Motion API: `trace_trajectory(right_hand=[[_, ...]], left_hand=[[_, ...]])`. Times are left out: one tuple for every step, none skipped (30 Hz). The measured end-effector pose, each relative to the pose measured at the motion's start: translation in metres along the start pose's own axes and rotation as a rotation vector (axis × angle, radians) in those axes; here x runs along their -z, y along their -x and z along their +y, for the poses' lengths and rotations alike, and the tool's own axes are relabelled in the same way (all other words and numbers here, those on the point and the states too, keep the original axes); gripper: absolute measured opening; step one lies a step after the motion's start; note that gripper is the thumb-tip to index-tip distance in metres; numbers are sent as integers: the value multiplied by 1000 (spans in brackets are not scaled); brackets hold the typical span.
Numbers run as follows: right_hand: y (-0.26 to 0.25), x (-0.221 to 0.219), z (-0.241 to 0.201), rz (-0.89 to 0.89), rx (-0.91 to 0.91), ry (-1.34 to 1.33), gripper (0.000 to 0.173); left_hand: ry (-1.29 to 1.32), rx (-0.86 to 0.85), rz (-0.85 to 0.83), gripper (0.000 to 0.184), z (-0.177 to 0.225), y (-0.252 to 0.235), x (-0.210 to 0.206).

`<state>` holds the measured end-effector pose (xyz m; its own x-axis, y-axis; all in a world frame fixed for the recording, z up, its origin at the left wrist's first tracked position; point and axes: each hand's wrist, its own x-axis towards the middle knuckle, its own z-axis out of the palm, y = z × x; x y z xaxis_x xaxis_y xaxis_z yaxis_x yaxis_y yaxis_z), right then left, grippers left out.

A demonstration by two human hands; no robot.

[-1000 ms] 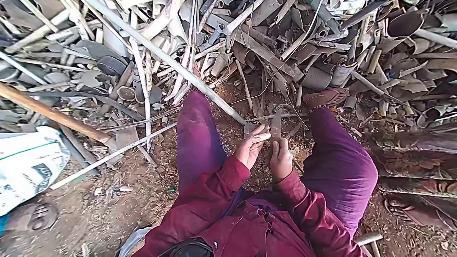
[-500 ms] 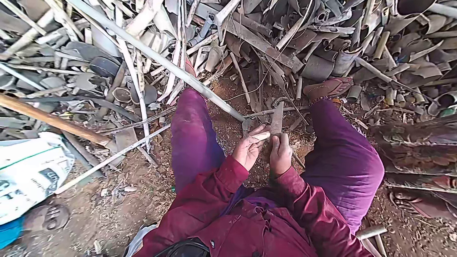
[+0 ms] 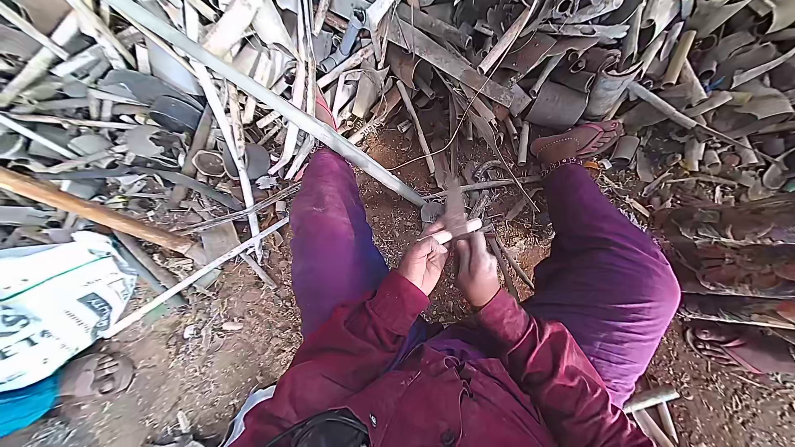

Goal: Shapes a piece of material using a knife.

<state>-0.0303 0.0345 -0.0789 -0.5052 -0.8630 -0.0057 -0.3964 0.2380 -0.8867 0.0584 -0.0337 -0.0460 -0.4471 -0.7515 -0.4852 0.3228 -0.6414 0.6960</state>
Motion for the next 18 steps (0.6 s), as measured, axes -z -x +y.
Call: trace_trajectory(right_hand=[[-6, 4, 6, -8, -85, -34, 29], [-12, 7, 11, -9, -143, -45, 29], [-14, 10, 12, -20, -160, -40, 30], [-11, 9, 10, -42, -138, -45, 31], [-6, 7, 7, -68, -103, -60, 32], [-2, 5, 4, -81, -61, -60, 31], [-1, 5, 3, -77, -37, -61, 30], [-3, 5, 5, -68, -60, -71, 29], [-7, 7, 7, -62, -122, -79, 29], [-10, 7, 10, -57, -160, -79, 29], [-10, 6, 10, -62, -151, -75, 30], [-7, 2, 10, -67, -82, -79, 30], [-1, -3, 10, -67, 24, -83, 30], [3, -7, 8, -67, 122, -71, 29], [5, -9, 7, -62, 166, -50, 27], [4, -8, 8, -58, 134, -50, 27], [0, -6, 9, -54, 32, -70, 29], [-5, -2, 12, -54, -90, -86, 30]], left_hand=[[-30, -44, -58, 56, -2, 0, 4], [-85, -90, -104, 61, -4, -1, 6], [-129, -124, -121, 63, -4, -1, 7], [-153, -138, -112, 64, -4, -2, 7], [-160, -138, -76, 65, -3, -2, 6], [-161, -126, -40, 65, -2, -1, 5], [-151, -111, -16, 64, -2, -1, 5], [-142, -102, -22, 63, -2, -1, 7], [-143, -104, -50, 62, -3, -1, 8], [-146, -110, -71, 62, -5, -1, 9], [-141, -114, -68, 62, -5, -2, 8], [-127, -110, -53, 62, -6, -3, 8], [-111, -94, -22, 60, -6, -4, 7], [-100, -70, -6, 57, -5, -4, 7], [-82, -49, -1, 57, -5, -5, 6], [-60, -39, -4, 55, -5, -5, 6], [-37, -40, -18, 56, -6, -6, 7], [-22, -47, -53, 58, -7, -6, 9]])
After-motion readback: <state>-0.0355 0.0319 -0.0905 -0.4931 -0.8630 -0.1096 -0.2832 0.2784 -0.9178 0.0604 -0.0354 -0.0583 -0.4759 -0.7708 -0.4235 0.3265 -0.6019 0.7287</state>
